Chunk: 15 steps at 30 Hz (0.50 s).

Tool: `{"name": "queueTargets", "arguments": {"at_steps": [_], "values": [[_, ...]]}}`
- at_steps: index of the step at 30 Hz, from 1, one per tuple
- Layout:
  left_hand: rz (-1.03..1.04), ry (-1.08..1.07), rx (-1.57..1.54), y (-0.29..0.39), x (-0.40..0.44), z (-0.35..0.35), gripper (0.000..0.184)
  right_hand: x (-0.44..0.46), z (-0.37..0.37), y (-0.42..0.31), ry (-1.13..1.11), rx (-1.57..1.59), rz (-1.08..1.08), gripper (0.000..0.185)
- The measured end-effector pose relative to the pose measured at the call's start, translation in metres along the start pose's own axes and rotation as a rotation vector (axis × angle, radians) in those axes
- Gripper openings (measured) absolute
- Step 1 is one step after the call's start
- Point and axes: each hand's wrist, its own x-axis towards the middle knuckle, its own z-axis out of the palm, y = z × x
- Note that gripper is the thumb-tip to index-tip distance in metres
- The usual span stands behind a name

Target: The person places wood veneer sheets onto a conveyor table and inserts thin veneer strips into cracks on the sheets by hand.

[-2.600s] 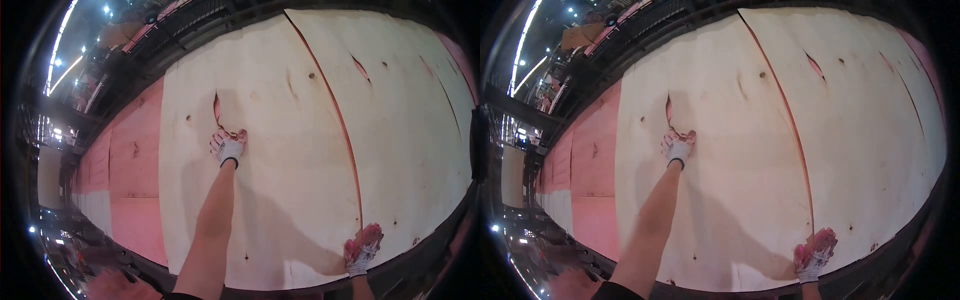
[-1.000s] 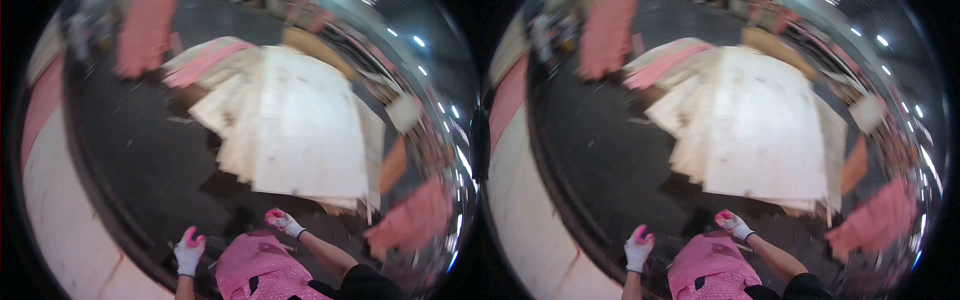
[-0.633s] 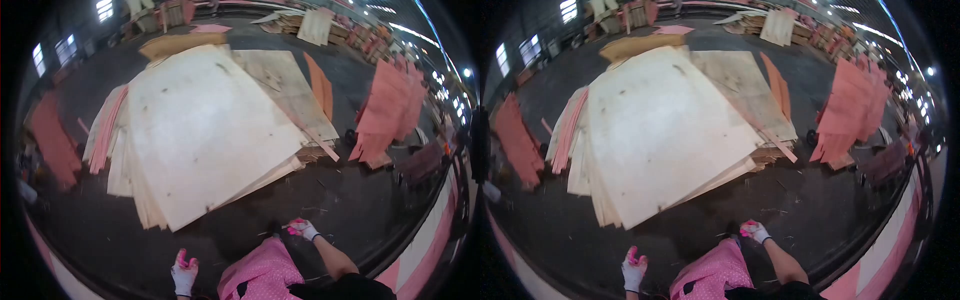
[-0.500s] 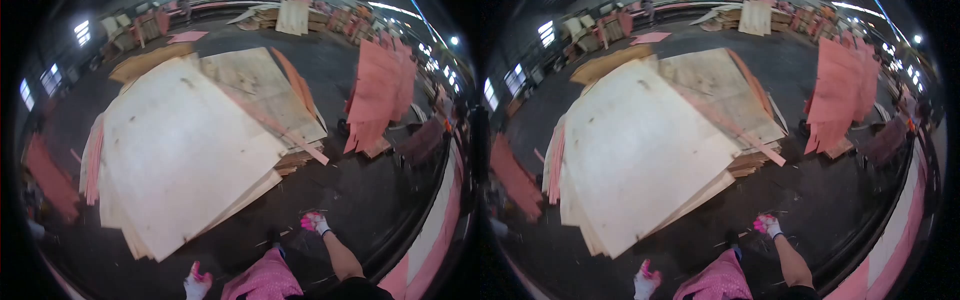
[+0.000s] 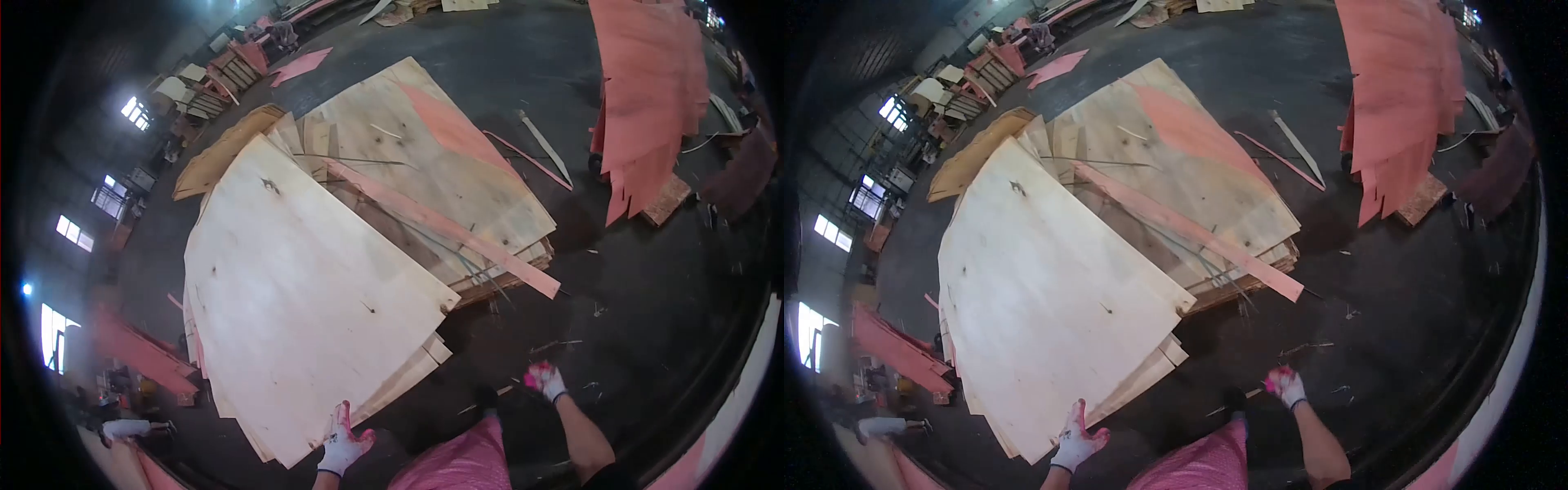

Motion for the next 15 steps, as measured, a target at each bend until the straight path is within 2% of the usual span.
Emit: {"name": "queueTargets", "arguments": {"at_steps": [1, 3, 4, 7, 9, 12, 13, 14, 15], "values": [[-0.053, -0.035, 0.026, -0.007, 0.005, 0.001, 0.1, 0.017, -0.023, 0.044, 0.034, 0.073, 0.114, 0.033], [-0.144, -0.141, 0.08, -0.033, 0.013, 0.012, 0.098, -0.044, 0.014, 0.036, -0.004, -0.218, 0.286, 0.03], [-0.155, -0.142, 0.111, -0.031, 0.015, 0.013, 0.097, -0.043, -0.005, 0.061, -0.157, -0.325, 0.122, 0.029], [-0.07, -0.17, 0.163, -0.042, 0.019, 0.028, 0.1, -0.12, -0.024, 0.088, -0.216, 0.053, 0.278, 0.029], [-0.135, -0.215, 0.219, -0.026, 0.032, 0.022, 0.1, -0.168, -0.018, 0.091, 0.168, 0.01, 0.29, 0.03], [-0.216, -0.284, 0.283, 0.009, 0.066, 0.006, 0.084, -0.209, -0.078, 0.119, 0.335, 0.018, 0.248, 0.041], [-0.18, -0.332, 0.324, 0.005, 0.084, 0.007, 0.076, -0.225, -0.104, 0.13, 0.345, 0.003, 0.213, 0.049], [-0.147, -0.375, 0.362, -0.001, 0.104, 0.011, 0.068, -0.255, -0.104, 0.136, 0.475, 0.253, 0.04, 0.052], [-0.128, -0.414, 0.398, -0.005, 0.123, 0.013, 0.062, -0.278, -0.11, 0.149, 0.654, 0.258, -0.038, 0.048]]}}
